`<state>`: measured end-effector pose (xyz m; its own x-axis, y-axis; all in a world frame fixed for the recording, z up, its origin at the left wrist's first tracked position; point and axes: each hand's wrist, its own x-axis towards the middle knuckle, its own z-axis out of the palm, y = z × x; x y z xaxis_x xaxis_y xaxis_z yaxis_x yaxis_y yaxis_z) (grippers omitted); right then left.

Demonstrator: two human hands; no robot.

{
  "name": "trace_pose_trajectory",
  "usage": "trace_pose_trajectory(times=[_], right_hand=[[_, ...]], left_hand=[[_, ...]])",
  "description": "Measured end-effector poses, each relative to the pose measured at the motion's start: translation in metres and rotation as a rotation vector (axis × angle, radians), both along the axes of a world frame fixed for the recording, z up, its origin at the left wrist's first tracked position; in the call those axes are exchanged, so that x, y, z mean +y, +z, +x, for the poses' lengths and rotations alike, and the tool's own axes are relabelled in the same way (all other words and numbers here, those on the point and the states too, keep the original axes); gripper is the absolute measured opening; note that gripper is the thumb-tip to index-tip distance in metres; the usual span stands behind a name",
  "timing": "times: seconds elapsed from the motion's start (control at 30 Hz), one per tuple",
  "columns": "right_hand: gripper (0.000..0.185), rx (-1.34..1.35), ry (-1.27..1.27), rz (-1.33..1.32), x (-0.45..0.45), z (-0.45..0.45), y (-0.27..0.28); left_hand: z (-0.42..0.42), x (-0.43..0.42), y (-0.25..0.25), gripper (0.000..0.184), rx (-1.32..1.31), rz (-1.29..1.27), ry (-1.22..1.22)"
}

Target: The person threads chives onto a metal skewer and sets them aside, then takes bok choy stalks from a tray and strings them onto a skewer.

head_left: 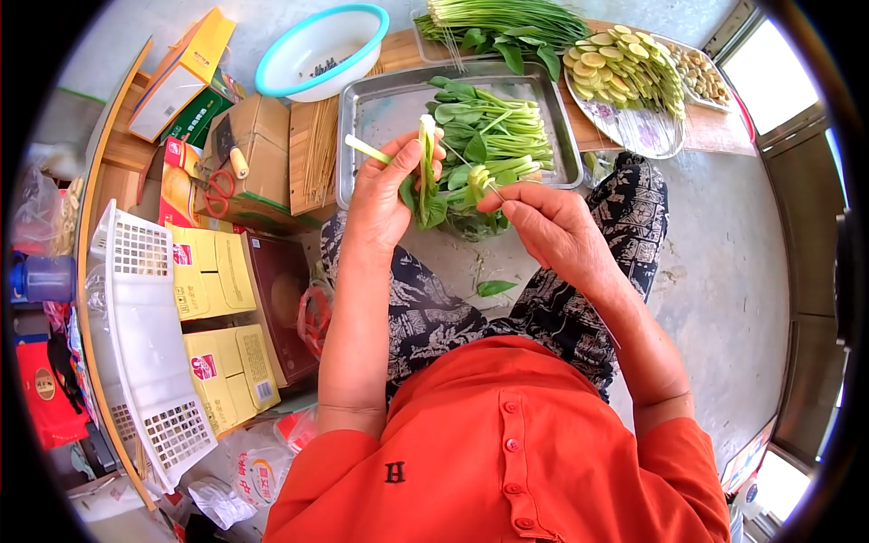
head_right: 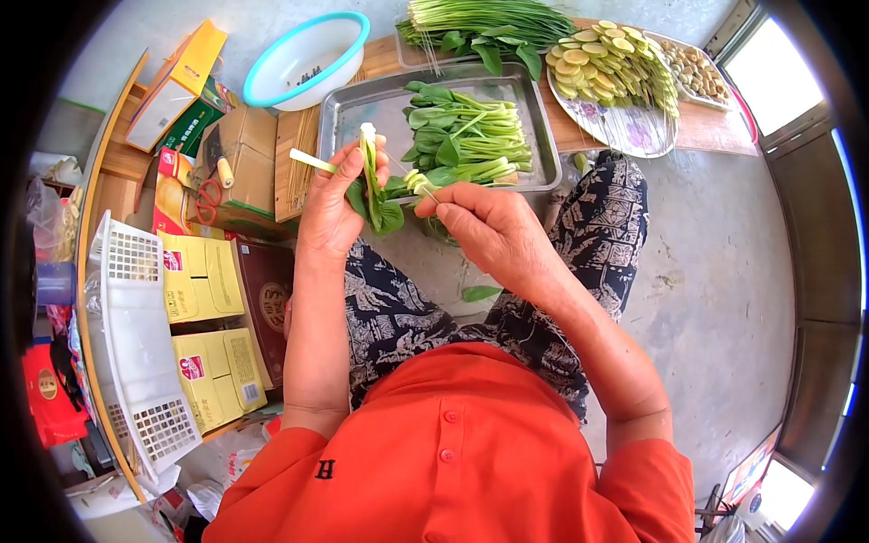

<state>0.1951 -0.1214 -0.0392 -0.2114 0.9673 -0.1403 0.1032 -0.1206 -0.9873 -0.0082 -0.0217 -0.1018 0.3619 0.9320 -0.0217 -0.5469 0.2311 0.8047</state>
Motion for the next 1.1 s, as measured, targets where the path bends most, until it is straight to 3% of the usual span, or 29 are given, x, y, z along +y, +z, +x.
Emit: trace_pose_trajectory(times=[0.67,0.93,1.1], right_hand=[[0.021,-0.015,0.022,-0.046,-0.004,0.002,0.011],[0.022,-0.090,-0.021,0.060,0.010,-0.001,0.002],[0.022,-0.013,-0.074,-0.024,0.013,0.007,-0.012]], left_hand=[[-0.011,0.001,0.007,0.031,0.120,0.076,-0.044],[0.004,-0.012,0.008,0.034,0.197,0.001,-0.154],[0.001,-0.003,-0.005,0.068,0.278,0.109,-0.114]])
